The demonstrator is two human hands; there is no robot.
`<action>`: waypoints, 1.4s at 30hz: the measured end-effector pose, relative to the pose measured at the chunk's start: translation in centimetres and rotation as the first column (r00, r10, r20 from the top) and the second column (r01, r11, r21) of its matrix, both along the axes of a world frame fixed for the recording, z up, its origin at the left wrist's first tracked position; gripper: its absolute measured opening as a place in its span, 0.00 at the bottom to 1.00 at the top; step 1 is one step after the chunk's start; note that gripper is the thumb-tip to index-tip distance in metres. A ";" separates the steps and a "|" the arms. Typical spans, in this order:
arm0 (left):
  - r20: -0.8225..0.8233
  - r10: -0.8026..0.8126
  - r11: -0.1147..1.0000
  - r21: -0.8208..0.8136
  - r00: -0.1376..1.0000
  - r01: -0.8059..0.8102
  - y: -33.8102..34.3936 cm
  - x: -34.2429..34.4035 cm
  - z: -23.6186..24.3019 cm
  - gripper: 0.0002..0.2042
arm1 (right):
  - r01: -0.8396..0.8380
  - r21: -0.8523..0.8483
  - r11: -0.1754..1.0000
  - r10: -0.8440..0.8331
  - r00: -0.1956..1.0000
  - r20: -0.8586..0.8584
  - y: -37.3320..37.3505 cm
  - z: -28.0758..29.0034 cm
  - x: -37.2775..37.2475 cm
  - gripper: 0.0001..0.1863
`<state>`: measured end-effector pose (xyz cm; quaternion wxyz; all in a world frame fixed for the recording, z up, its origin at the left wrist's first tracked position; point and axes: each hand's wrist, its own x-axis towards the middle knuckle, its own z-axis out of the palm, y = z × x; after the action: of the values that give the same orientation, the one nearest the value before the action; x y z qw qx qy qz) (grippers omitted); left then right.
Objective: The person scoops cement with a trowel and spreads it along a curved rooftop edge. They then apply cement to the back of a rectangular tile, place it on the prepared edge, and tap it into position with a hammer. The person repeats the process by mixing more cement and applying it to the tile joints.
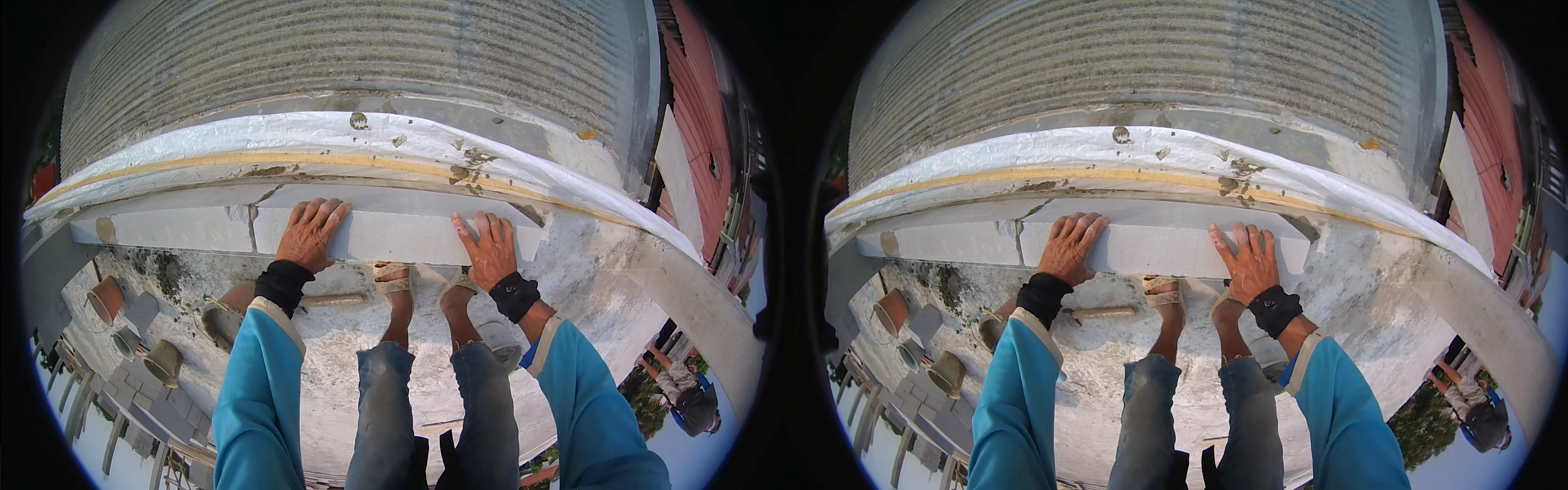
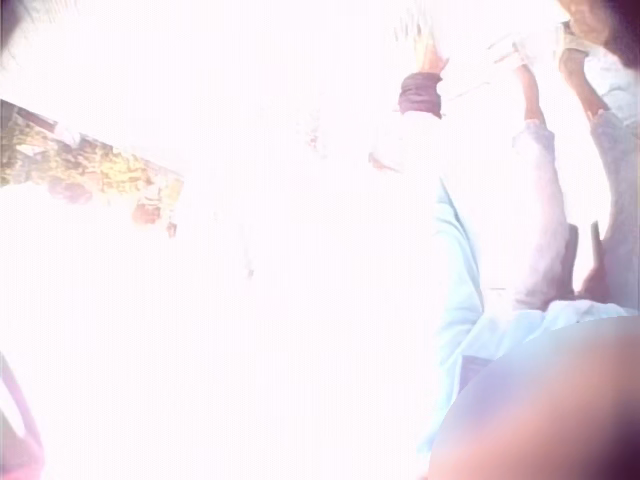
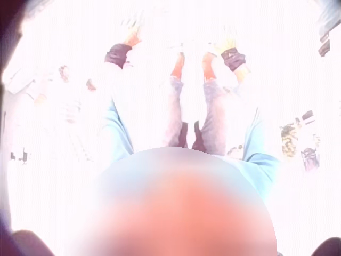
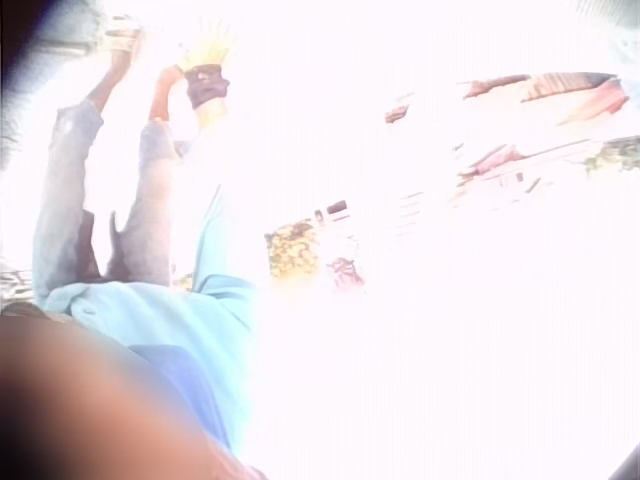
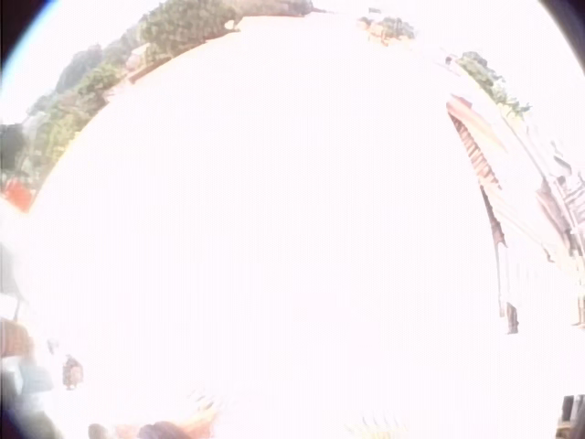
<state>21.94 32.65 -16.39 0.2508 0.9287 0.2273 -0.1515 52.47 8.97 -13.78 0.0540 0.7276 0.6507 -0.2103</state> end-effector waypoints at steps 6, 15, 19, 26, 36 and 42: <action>-0.035 -0.018 1.000 0.009 0.999 0.018 0.0 0.4 0.3 0.58 | -0.007 0.009 1.000 0.007 1.000 0.005 -0.5 -0.3 0.0 0.48; -0.019 -0.007 1.000 -0.010 1.000 0.006 0.3 0.8 0.7 0.57 | 0.004 0.031 1.000 -0.004 1.000 -0.006 -1.1 -0.9 -0.1 0.49; 0.023 -0.015 1.000 0.002 1.000 0.015 0.3 0.7 0.4 0.58 | 0.019 0.018 1.000 -0.019 1.000 0.005 -1.2 -1.2 -0.2 0.49; -0.037 -0.030 0.999 0.031 0.999 0.031 0.2 1.2 0.8 0.57 | 0.014 -0.034 0.999 -0.012 0.998 0.061 -0.8 -1.3 -0.3 0.50; -0.070 -0.110 0.988 0.104 0.991 0.117 2.3 -2.7 0.7 0.40 | 0.555 0.239 0.796 -0.483 0.822 -0.301 -4.7 -2.4 9.0 0.43; 0.002 -0.076 0.955 0.288 0.997 0.072 1.3 -4.0 -2.5 0.52 | 0.539 0.262 0.800 -0.547 0.836 -0.048 -8.5 -2.5 12.9 0.35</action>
<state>17.98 33.94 -18.90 0.1090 0.9641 0.2105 -0.1199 65.35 0.47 -16.29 -0.0963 0.8870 0.4362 -0.1171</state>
